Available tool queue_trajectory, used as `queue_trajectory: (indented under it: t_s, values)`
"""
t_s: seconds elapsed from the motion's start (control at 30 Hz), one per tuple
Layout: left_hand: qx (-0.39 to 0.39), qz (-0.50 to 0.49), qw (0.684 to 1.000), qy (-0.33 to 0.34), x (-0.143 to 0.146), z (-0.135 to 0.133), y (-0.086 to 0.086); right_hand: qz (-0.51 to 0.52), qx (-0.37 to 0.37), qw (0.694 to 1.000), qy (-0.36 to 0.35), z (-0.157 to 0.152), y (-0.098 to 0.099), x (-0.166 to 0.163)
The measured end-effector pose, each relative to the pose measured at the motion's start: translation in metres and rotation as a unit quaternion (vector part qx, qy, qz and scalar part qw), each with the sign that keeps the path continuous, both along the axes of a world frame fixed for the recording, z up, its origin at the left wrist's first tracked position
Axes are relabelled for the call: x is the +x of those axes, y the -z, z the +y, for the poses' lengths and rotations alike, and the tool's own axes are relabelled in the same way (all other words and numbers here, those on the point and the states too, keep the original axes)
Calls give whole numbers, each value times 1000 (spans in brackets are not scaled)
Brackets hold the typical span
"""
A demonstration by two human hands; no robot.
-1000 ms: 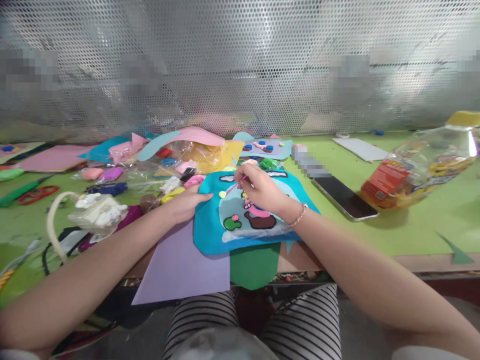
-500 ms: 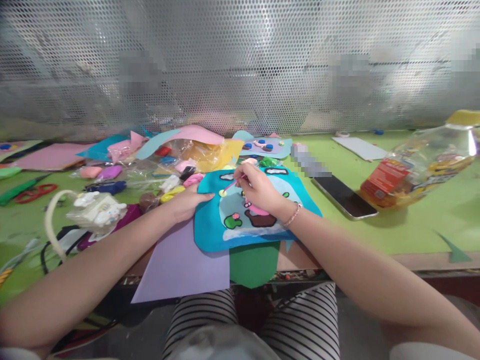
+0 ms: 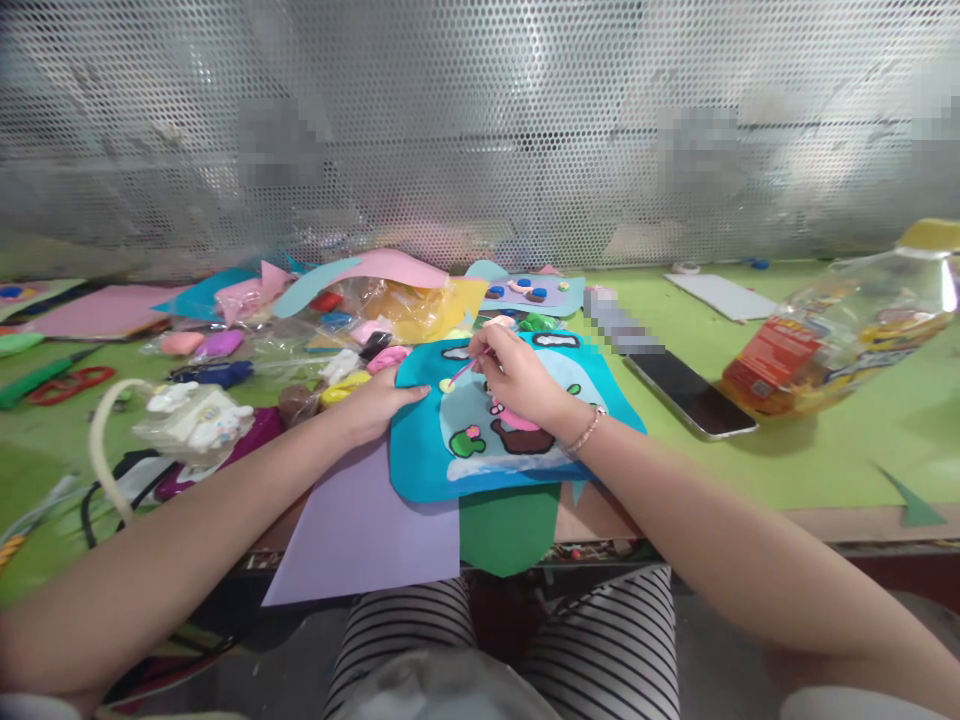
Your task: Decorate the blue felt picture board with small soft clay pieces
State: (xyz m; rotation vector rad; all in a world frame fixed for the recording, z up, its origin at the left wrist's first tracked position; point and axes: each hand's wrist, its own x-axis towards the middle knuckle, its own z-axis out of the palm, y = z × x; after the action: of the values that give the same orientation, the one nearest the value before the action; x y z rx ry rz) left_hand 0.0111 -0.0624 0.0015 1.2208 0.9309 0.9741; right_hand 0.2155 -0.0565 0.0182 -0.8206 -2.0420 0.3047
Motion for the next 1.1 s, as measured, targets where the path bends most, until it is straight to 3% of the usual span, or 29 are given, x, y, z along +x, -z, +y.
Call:
queue_trajectory:
  t_s: [0.27, 0.53, 0.73, 1.1]
  values:
    - [14, 31, 999, -4, 0, 1, 1, 6, -9, 1000, 12, 1, 2, -1]
    - [-38, -26, 999, -3, -1, 2, 1, 63, -31, 997, 10, 1, 0, 2]
    - [-78, -26, 996, -14, 1, 2, -1, 26, -40, 999, 2, 0, 3, -2]
    - [-82, -26, 996, -27, 3, -1, -3, 1, -6, 1000, -1, 3, 9, -4]
